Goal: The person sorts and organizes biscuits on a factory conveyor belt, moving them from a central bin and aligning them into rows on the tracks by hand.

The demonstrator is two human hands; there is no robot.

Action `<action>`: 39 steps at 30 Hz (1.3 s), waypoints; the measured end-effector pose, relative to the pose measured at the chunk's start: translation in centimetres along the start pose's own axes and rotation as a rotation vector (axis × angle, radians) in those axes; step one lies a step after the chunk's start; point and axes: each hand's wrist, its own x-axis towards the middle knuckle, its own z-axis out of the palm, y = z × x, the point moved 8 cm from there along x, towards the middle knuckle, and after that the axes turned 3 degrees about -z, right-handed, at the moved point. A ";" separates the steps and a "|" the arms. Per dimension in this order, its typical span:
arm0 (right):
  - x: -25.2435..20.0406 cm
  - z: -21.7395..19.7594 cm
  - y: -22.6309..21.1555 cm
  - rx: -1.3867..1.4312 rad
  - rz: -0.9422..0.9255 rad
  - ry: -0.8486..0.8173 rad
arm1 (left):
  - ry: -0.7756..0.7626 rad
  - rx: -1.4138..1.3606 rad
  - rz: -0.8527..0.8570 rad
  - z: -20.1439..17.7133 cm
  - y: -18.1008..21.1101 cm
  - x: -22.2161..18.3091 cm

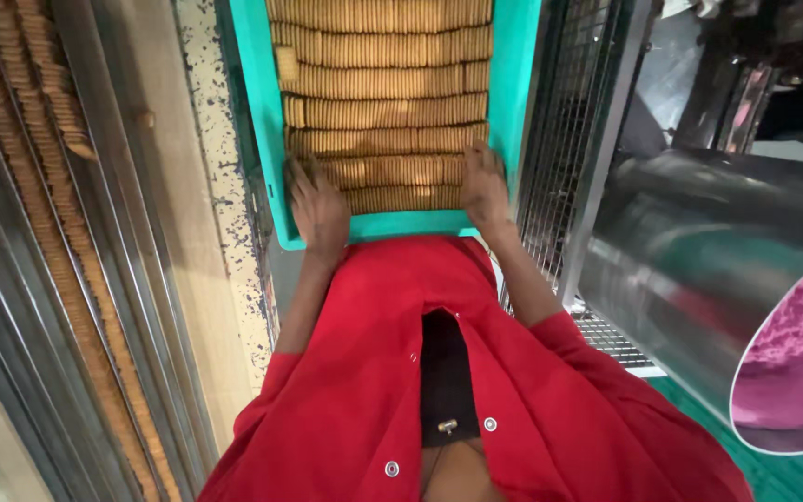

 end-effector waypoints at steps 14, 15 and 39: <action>0.6 2.5 1.1 0.237 -0.089 -0.109 | -0.148 0.243 -0.006 5.2 -2.3 1.8; 0.5 2.2 1.3 0.247 -0.090 -0.105 | -0.197 0.154 -0.034 5.2 -2.3 1.4; 1.6 5.2 -0.6 0.258 0.113 0.031 | 0.014 -0.083 0.177 4.9 1.0 2.1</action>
